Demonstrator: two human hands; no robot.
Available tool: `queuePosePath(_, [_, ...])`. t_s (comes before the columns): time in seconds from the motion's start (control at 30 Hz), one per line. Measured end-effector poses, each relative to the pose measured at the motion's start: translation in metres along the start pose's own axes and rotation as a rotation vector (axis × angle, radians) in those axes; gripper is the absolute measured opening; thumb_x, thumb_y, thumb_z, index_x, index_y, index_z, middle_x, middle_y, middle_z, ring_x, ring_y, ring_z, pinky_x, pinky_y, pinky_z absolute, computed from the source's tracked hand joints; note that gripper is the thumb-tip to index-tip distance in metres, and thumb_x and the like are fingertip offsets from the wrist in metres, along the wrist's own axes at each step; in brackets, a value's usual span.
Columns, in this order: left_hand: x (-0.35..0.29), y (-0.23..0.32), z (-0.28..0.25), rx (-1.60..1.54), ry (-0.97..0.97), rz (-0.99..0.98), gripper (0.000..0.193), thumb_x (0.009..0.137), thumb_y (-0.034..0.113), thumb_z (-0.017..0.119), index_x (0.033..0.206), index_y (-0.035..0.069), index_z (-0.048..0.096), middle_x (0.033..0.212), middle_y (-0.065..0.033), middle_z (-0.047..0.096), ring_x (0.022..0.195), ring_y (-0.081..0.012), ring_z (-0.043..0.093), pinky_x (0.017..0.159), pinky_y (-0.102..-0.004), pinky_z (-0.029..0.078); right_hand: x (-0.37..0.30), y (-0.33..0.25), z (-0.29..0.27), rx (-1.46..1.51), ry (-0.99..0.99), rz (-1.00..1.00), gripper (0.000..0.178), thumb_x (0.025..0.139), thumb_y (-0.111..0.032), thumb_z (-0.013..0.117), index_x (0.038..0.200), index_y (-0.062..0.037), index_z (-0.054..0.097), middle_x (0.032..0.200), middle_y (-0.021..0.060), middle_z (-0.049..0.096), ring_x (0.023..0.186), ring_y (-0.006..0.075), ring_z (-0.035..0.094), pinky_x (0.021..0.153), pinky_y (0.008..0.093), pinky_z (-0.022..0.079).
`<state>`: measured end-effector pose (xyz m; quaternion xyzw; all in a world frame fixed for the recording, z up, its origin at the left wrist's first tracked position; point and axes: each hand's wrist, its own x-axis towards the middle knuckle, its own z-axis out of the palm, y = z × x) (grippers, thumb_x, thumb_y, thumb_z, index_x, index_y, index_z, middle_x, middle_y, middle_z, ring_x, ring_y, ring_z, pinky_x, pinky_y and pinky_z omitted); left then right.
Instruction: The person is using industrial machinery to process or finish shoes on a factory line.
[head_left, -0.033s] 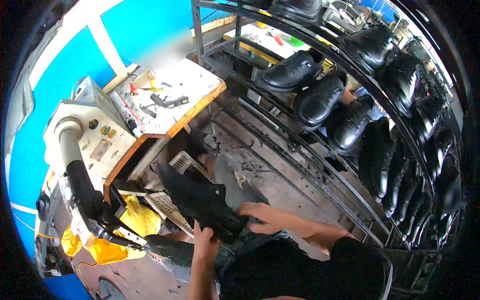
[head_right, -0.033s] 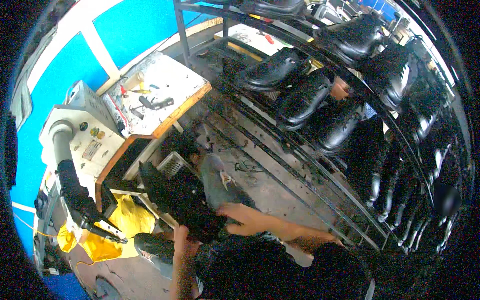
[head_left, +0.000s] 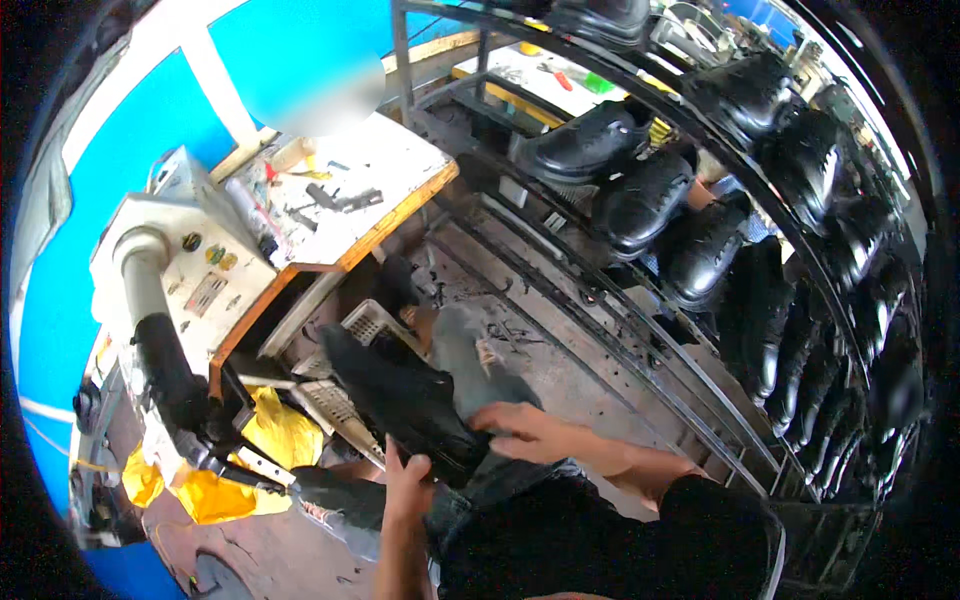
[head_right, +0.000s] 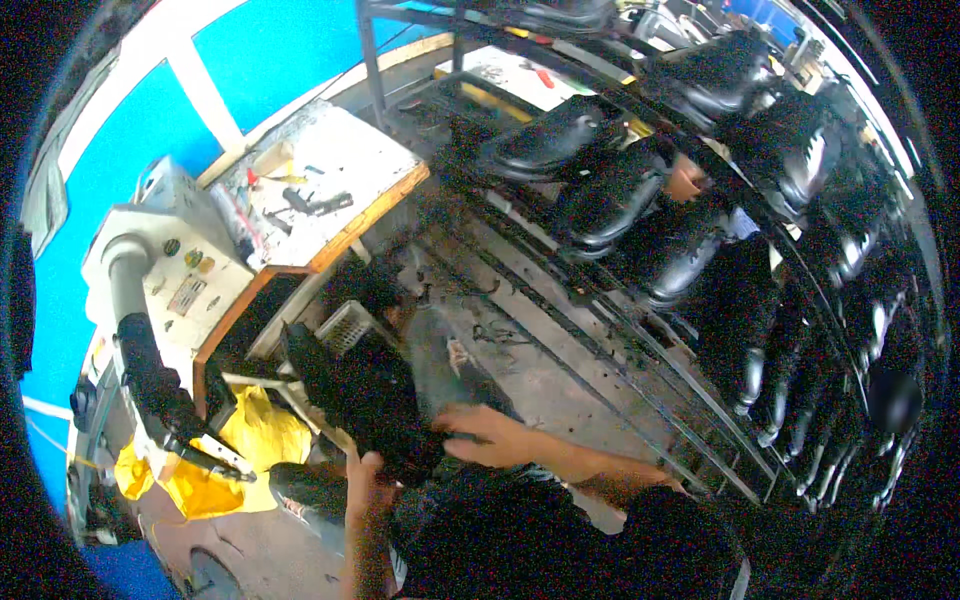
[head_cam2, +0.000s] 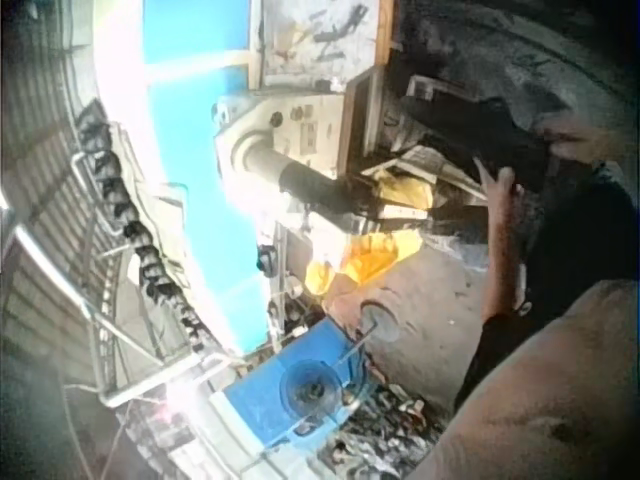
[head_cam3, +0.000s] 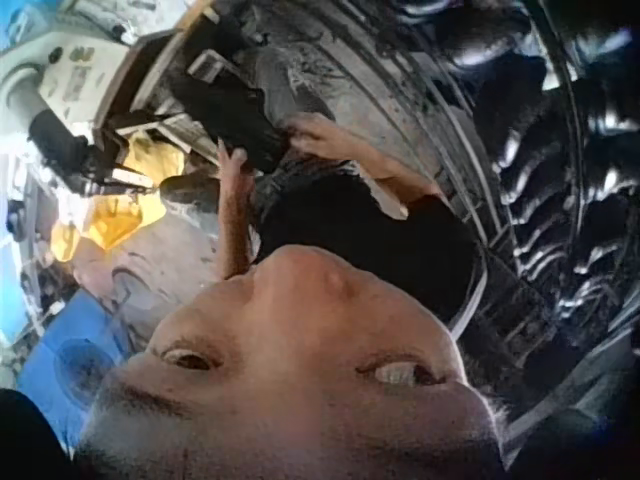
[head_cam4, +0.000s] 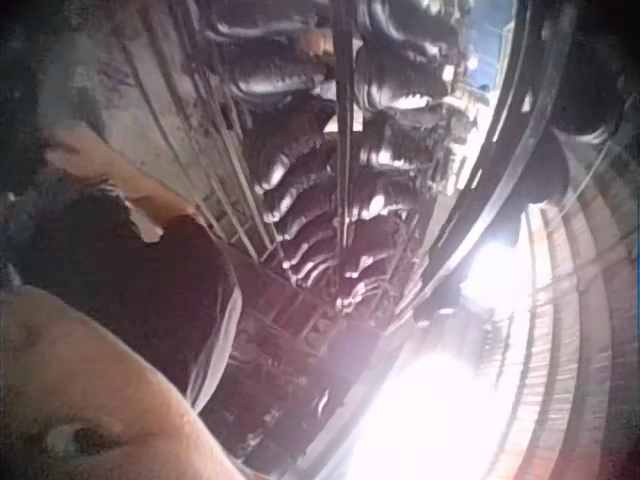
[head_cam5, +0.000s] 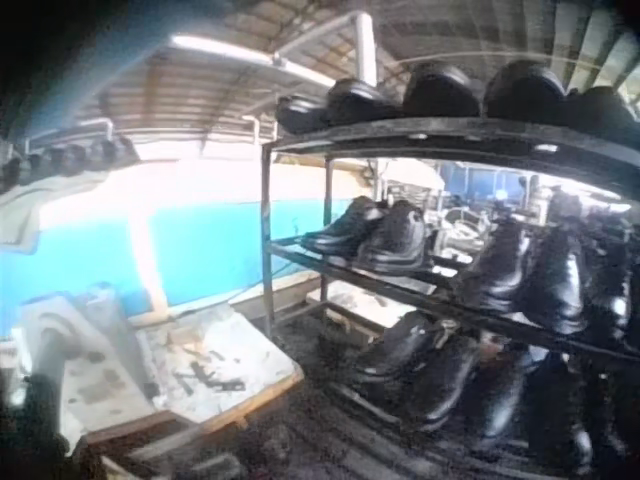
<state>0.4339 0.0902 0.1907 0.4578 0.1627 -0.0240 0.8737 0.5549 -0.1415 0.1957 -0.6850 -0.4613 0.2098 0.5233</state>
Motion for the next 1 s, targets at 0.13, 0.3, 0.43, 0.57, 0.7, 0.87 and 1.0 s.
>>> queuePosePath(0.13, [-0.019, 0.031, -0.005, 0.953, 0.156, 0.201, 0.107, 0.067, 0.024, 0.089, 0.150, -0.003, 0.028, 0.137, -0.0241, 0.052, 0.127, -0.0325, 0.053, 0.109, -0.0411, 0.041, 0.039, -0.016, 0.002, 0.352, 0.315, 0.233, 0.066, 0.084, -0.015, 0.076, 0.142, -0.0064, 0.048, 0.142, 0.0099, 0.052, 0.127, 0.0248, 0.050, 0.108, 0.0381, 0.040])
queuePosePath(0.3, [-0.038, 0.081, -0.007, 1.403, 0.142, 0.384, 0.103, 0.066, 0.024, 0.091, 0.151, 0.004, 0.037, 0.138, -0.0197, 0.049, 0.126, -0.0419, 0.049, 0.107, -0.0453, 0.041, 0.057, -0.014, -0.001, 0.475, 0.372, 0.534, 0.068, 0.081, 0.002, 0.077, 0.142, -0.0085, 0.050, 0.124, 0.0048, 0.066, 0.116, 0.0208, 0.061, 0.104, 0.0379, 0.048])
queuePosePath(0.43, [-0.055, 0.077, -0.048, 0.939, 0.404, 0.379, 0.096, 0.074, 0.010, 0.088, 0.152, 0.001, 0.032, 0.141, -0.0163, 0.050, 0.131, -0.0290, 0.049, 0.109, -0.0390, 0.040, 0.052, 0.015, -0.004, 1.098, 0.606, 0.332, 0.055, 0.091, -0.007, 0.066, 0.143, -0.0095, 0.048, 0.130, 0.0085, 0.063, 0.118, 0.0272, 0.062, 0.100, 0.0421, 0.052])
queuePosePath(0.57, [-0.056, 0.057, -0.045, 0.034, 0.262, 0.399, 0.103, 0.074, -0.007, 0.083, 0.156, 0.002, 0.020, 0.150, -0.0104, 0.043, 0.135, -0.0239, 0.046, 0.113, -0.0411, 0.038, 0.062, 0.029, -0.013, 1.242, 0.574, 0.334, 0.055, 0.098, -0.033, 0.064, 0.146, -0.0120, 0.046, 0.134, 0.0097, 0.062, 0.121, 0.0290, 0.061, 0.103, 0.0447, 0.050])
queuePosePath(0.7, [-0.044, 0.074, -0.027, 0.189, 0.224, 0.479, 0.120, 0.066, -0.003, 0.090, 0.159, 0.002, 0.014, 0.165, -0.0132, 0.022, 0.147, -0.0245, 0.033, 0.117, -0.0412, 0.034, 0.058, 0.030, -0.028, 1.015, 0.526, 0.240, 0.067, 0.094, -0.035, 0.069, 0.149, -0.0109, 0.042, 0.137, 0.0112, 0.060, 0.123, 0.0288, 0.059, 0.109, 0.0477, 0.046])
queuePosePath(0.87, [-0.041, 0.091, -0.014, 0.154, 0.194, 0.462, 0.123, 0.063, 0.000, 0.092, 0.159, 0.000, 0.014, 0.168, -0.0147, 0.010, 0.150, -0.0253, 0.028, 0.119, -0.0414, 0.031, 0.067, 0.005, -0.052, 0.879, 0.711, 0.404, 0.076, 0.086, -0.035, 0.079, 0.148, -0.0088, 0.043, 0.133, 0.0124, 0.061, 0.122, 0.0291, 0.059, 0.106, 0.0472, 0.048])
queuePosePath(1.0, [-0.036, 0.078, -0.029, 0.112, 0.246, 0.492, 0.126, 0.061, 0.005, 0.094, 0.159, 0.002, 0.015, 0.169, -0.0142, 0.005, 0.152, -0.0284, 0.023, 0.121, -0.0437, 0.027, 0.082, -0.003, -0.066, 0.624, 0.608, 0.227, 0.083, 0.086, -0.033, 0.078, 0.154, -0.0148, 0.034, 0.143, 0.0122, 0.054, 0.123, 0.0315, 0.059, 0.106, 0.0484, 0.049])
